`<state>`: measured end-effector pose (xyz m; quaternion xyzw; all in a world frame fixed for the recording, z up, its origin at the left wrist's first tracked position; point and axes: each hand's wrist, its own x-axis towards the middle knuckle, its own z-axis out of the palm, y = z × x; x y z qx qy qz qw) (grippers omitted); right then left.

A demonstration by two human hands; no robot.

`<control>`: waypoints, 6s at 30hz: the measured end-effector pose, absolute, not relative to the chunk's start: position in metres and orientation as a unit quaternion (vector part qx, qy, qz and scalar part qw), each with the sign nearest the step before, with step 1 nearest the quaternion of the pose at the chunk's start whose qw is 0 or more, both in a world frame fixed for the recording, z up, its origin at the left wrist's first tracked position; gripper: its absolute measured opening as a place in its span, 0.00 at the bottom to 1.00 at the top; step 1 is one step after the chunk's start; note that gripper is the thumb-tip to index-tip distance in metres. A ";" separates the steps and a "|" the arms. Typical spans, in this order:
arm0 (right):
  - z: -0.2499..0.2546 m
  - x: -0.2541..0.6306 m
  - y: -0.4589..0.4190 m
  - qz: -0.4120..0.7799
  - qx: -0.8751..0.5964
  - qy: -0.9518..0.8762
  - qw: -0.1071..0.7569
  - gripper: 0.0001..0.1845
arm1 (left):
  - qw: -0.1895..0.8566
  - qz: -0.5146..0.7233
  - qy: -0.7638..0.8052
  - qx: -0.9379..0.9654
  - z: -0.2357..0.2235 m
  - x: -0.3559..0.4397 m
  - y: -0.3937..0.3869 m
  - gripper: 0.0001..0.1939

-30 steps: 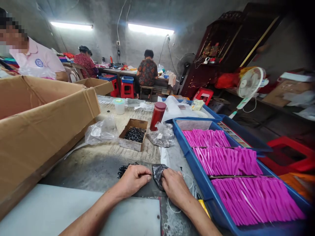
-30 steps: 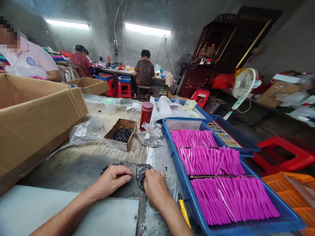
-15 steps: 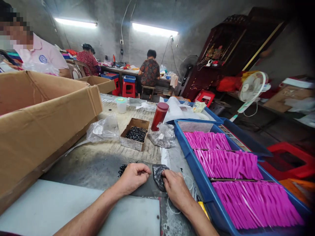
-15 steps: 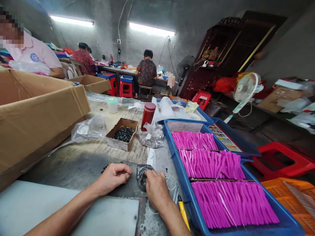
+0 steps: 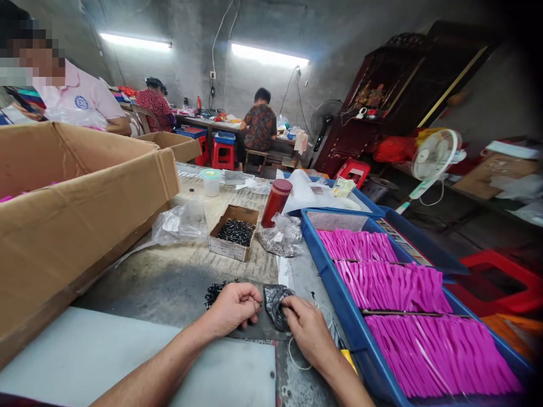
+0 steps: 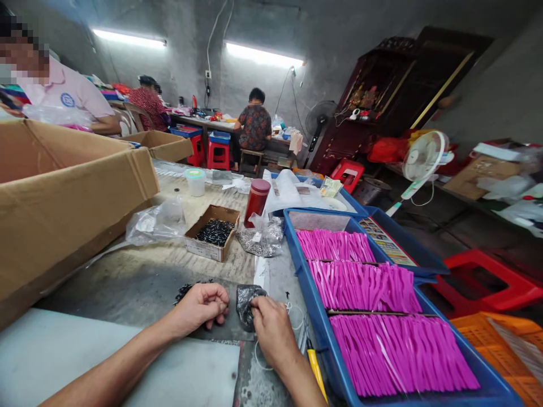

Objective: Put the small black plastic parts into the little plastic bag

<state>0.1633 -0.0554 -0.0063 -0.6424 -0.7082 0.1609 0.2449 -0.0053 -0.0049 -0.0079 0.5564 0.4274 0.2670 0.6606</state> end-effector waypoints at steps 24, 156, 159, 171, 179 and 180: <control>-0.011 0.127 -0.067 0.489 -0.535 -0.376 0.577 0.11 | 0.737 0.317 0.367 0.470 0.006 -0.003 -0.018 0.12; -0.010 0.122 -0.071 0.418 -0.585 -0.400 0.568 0.13 | 0.409 0.409 0.374 0.725 0.008 -0.007 -0.019 0.07; -0.007 0.139 -0.071 0.361 -0.624 -0.449 0.528 0.12 | 0.395 0.427 0.442 0.683 0.020 -0.018 -0.002 0.07; -0.009 0.162 -0.058 0.119 -0.650 -0.728 0.181 0.13 | 0.156 0.307 0.592 0.728 0.058 -0.042 0.111 0.09; -0.007 0.162 -0.052 0.112 -0.660 -0.739 0.074 0.11 | 0.151 0.225 0.476 0.837 0.040 -0.046 0.058 0.10; -0.007 0.161 -0.051 0.110 -0.662 -0.739 0.066 0.11 | 0.158 0.189 0.462 0.852 0.034 -0.047 0.054 0.10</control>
